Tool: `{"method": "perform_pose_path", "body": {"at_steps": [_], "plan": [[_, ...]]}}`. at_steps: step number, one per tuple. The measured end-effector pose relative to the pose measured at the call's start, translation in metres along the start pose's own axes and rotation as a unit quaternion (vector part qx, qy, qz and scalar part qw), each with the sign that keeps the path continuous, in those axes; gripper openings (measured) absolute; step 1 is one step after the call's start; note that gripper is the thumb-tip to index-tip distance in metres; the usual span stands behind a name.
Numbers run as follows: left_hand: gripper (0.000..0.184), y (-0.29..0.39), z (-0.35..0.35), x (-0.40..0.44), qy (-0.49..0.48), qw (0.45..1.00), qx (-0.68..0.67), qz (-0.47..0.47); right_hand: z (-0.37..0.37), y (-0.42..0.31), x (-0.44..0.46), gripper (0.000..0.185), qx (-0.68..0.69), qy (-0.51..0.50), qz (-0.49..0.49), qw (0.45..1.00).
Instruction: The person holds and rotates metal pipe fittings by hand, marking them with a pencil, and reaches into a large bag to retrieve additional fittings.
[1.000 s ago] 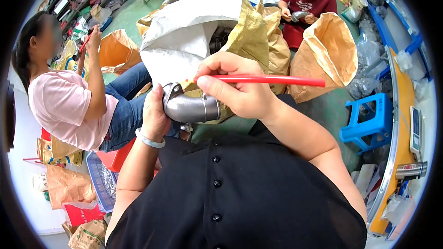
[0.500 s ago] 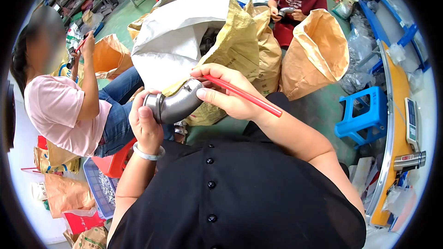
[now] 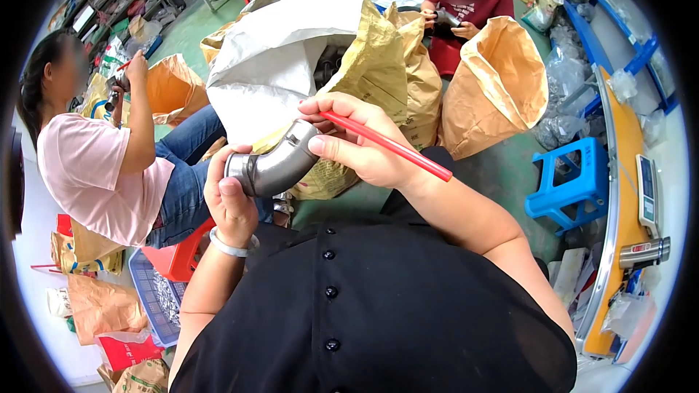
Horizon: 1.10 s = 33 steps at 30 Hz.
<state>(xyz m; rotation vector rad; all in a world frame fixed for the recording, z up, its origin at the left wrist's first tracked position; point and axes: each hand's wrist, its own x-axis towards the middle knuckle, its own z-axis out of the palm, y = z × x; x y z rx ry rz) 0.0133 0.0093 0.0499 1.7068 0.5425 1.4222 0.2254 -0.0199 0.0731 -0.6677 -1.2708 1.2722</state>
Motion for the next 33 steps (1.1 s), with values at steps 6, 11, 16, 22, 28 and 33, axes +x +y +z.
{"method": "perform_pose_path", "body": {"at_steps": [6, 11, 16, 22, 28, 33], "plan": [[0.051, -0.003, 0.002, -0.002, 0.025, 0.986, -0.097, -0.132, 0.001, -0.006, 0.0, 0.036, -0.023, 0.02, 0.004, 1.0], [0.057, -0.005, 0.007, -0.002, 0.034, 0.945, -0.247, -0.214, 0.01, -0.012, -0.001, 0.039, -0.054, 0.037, -0.011, 0.998], [0.058, -0.016, 0.008, -0.003, 0.028, 0.913, -0.333, -0.235, 0.018, -0.016, -0.006, 0.044, -0.128, 0.029, -0.027, 0.991], [0.059, -0.013, 0.007, -0.001, 0.02, 0.901, -0.355, -0.248, 0.022, -0.021, -0.006, 0.047, -0.172, 0.019, -0.037, 0.984], [0.06, -0.019, 0.006, -0.002, 0.043, 0.931, -0.292, -0.214, 0.018, -0.009, 0.0, 0.042, -0.123, 0.039, -0.079, 0.989], [0.059, -0.017, 0.002, -0.002, 0.012, 0.926, -0.298, -0.232, 0.011, -0.012, 0.009, 0.04, -0.061, 0.045, -0.038, 0.996]]}}
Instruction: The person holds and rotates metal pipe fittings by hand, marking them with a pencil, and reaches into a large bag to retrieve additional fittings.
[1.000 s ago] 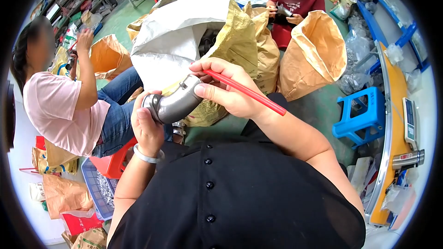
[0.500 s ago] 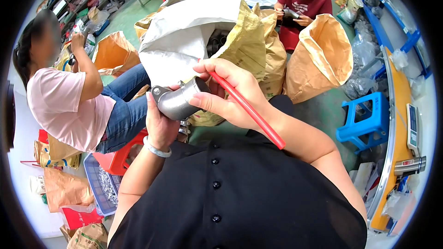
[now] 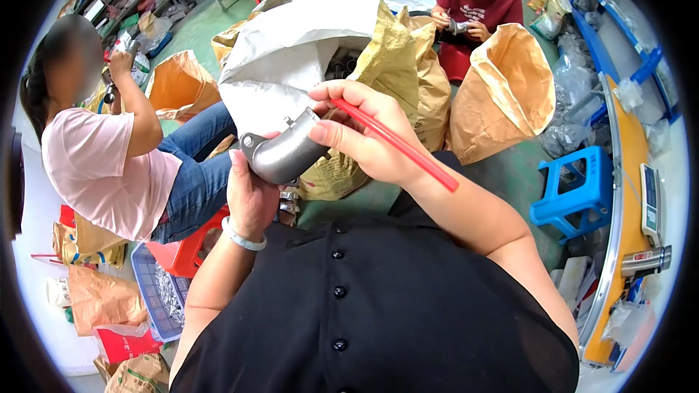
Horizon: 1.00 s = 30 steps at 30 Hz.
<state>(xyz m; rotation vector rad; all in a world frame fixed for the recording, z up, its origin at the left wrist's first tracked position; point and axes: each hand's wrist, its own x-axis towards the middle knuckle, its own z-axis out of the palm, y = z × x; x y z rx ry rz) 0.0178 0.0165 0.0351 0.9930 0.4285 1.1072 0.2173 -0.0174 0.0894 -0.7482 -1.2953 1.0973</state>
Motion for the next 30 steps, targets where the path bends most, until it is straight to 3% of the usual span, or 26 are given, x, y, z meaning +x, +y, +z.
{"method": "perform_pose_path", "body": {"at_steps": [19, 30], "plan": [[0.053, 0.013, 0.016, -0.012, 0.027, 0.981, -0.112, -0.157, -0.007, 0.007, 0.018, 0.027, -0.009, 0.011, 0.092, 0.996], [0.055, 0.011, 0.015, -0.014, -0.005, 0.971, -0.149, -0.185, -0.01, 0.014, 0.022, 0.029, -0.017, 0.031, 0.137, 0.99]]}}
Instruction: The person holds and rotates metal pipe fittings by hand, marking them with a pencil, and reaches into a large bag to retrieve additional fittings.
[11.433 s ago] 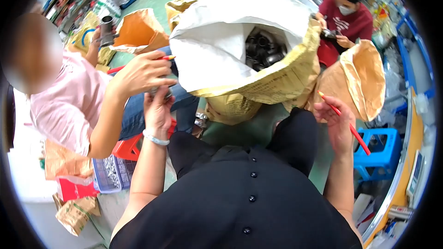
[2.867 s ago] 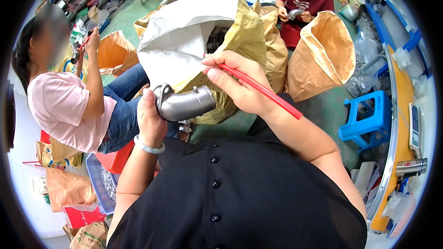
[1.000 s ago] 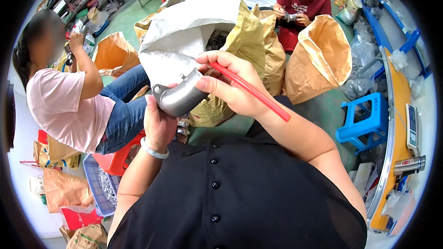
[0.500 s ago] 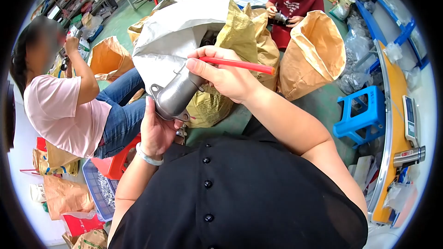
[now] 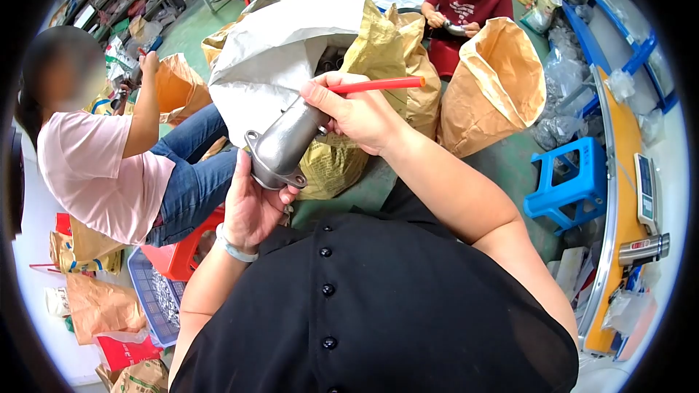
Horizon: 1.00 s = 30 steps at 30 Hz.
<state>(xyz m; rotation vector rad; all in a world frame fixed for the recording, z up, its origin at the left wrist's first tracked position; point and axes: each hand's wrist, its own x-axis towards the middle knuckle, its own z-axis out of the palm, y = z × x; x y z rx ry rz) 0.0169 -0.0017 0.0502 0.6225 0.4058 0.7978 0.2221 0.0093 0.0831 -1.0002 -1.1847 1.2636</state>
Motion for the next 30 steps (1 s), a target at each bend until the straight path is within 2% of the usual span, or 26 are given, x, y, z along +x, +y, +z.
{"method": "perform_pose_path", "body": {"at_steps": [4, 10, 14, 26, 30], "plan": [[0.054, -0.001, 0.0, -0.001, -0.012, 1.0, 0.006, -0.006, 0.0, 0.002, 0.001, 0.029, 0.006, 0.002, 0.003, 1.0], [0.051, 0.0, 0.003, 0.0, -0.038, 0.995, 0.091, 0.013, 0.0, 0.003, 0.002, 0.028, 0.003, 0.009, 0.005, 1.0], [0.049, -0.002, 0.006, 0.001, -0.018, 0.993, 0.116, 0.019, 0.002, 0.0, 0.0, 0.029, 0.016, 0.018, 0.004, 1.0], [0.047, -0.001, 0.012, 0.001, 0.003, 0.99, 0.14, 0.008, 0.003, -0.005, -0.003, 0.027, 0.004, 0.022, -0.002, 1.0], [0.048, -0.001, 0.007, 0.002, -0.024, 0.991, 0.132, 0.003, 0.002, -0.004, -0.002, 0.027, 0.002, 0.023, 0.001, 1.0]]}}
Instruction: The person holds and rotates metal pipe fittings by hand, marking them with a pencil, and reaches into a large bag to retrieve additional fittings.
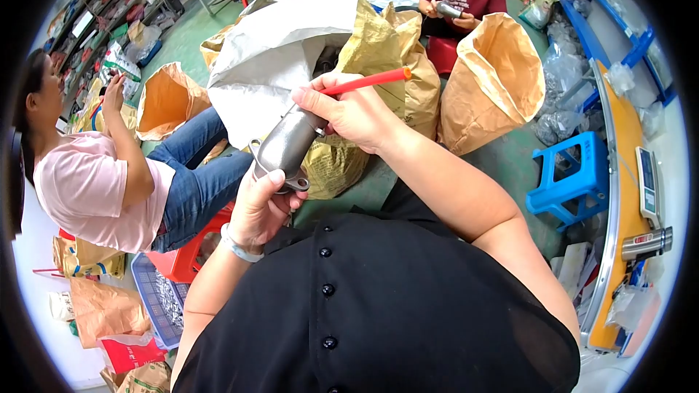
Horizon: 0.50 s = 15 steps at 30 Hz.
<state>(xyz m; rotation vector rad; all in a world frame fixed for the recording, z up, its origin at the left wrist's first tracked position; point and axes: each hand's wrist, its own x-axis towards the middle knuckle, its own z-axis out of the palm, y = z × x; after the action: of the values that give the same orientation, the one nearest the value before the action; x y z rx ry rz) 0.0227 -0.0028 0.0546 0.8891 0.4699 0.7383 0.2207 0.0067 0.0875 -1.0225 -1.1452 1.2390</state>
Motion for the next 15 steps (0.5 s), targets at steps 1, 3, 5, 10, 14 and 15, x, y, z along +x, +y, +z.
{"method": "perform_pose_path", "body": {"at_steps": [1, 3, 5, 10, 14, 15], "plan": [[0.048, 0.0, 0.0, 0.0, -0.008, 1.0, -0.011, -0.001, -0.001, 0.001, 0.001, 0.027, -0.004, 0.003, 0.001, 1.0], [0.049, 0.0, 0.0, 0.0, -0.018, 0.999, -0.046, -0.004, -0.002, 0.002, 0.003, 0.027, -0.012, 0.01, 0.002, 1.0], [0.051, 0.0, 0.002, 0.0, -0.021, 0.996, -0.092, -0.008, -0.007, 0.004, 0.004, 0.03, -0.02, -0.006, 0.005, 1.0], [0.047, -0.005, -0.008, 0.002, -0.029, 0.99, -0.139, 0.008, -0.008, 0.017, 0.009, 0.037, -0.025, 0.084, -0.148, 0.985], [0.049, -0.003, 0.001, 0.003, 0.007, 0.992, -0.126, 0.028, 0.0, -0.005, -0.02, 0.028, -0.053, -0.014, -0.281, 0.958], [0.049, -0.003, 0.001, 0.003, 0.007, 0.991, -0.127, 0.032, 0.0, -0.007, -0.026, 0.025, -0.063, -0.058, -0.263, 0.961]]}}
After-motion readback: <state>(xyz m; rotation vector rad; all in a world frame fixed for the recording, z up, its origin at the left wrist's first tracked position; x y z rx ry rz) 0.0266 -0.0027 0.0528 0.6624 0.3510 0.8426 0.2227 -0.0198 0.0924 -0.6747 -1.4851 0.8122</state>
